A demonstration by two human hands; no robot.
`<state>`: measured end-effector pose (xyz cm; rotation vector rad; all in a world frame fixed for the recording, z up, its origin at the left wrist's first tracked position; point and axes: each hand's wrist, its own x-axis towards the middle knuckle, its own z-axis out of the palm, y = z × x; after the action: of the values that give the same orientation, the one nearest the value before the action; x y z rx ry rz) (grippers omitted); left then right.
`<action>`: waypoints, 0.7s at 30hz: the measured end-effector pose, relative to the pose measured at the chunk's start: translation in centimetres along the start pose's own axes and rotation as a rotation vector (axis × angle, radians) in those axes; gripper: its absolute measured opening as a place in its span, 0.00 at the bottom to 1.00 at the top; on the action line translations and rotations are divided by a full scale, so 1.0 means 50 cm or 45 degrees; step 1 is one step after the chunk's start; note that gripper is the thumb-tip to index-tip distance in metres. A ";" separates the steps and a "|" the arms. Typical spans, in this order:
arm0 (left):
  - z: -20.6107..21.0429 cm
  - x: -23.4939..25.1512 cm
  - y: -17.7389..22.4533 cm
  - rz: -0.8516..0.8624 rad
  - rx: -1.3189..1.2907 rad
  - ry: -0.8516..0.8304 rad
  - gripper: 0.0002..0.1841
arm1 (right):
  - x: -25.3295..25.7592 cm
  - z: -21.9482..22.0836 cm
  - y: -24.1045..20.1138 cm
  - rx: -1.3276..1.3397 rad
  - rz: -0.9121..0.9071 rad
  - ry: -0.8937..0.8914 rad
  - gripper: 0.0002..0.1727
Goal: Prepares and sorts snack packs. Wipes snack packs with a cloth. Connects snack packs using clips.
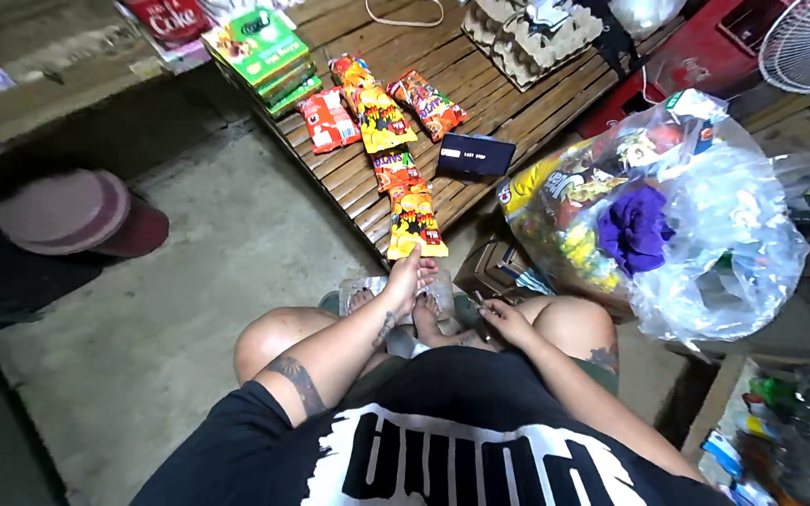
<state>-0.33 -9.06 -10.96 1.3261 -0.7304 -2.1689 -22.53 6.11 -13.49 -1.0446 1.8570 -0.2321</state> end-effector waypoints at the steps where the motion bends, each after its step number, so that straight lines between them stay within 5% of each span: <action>1: 0.000 0.000 -0.003 0.012 0.010 0.022 0.28 | 0.009 -0.004 0.000 0.013 -0.001 0.013 0.25; 9: 0.002 -0.053 0.062 0.394 0.191 0.116 0.25 | 0.014 -0.010 -0.007 -0.002 -0.044 -0.102 0.25; 21: 0.079 -0.041 0.420 0.793 0.450 0.152 0.21 | 0.022 -0.009 0.007 0.064 -0.048 -0.264 0.26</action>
<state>-0.30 -22.43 5.83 1.1660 -1.3168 -1.4986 -23.28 5.39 -14.14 -1.0299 1.6388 -0.1848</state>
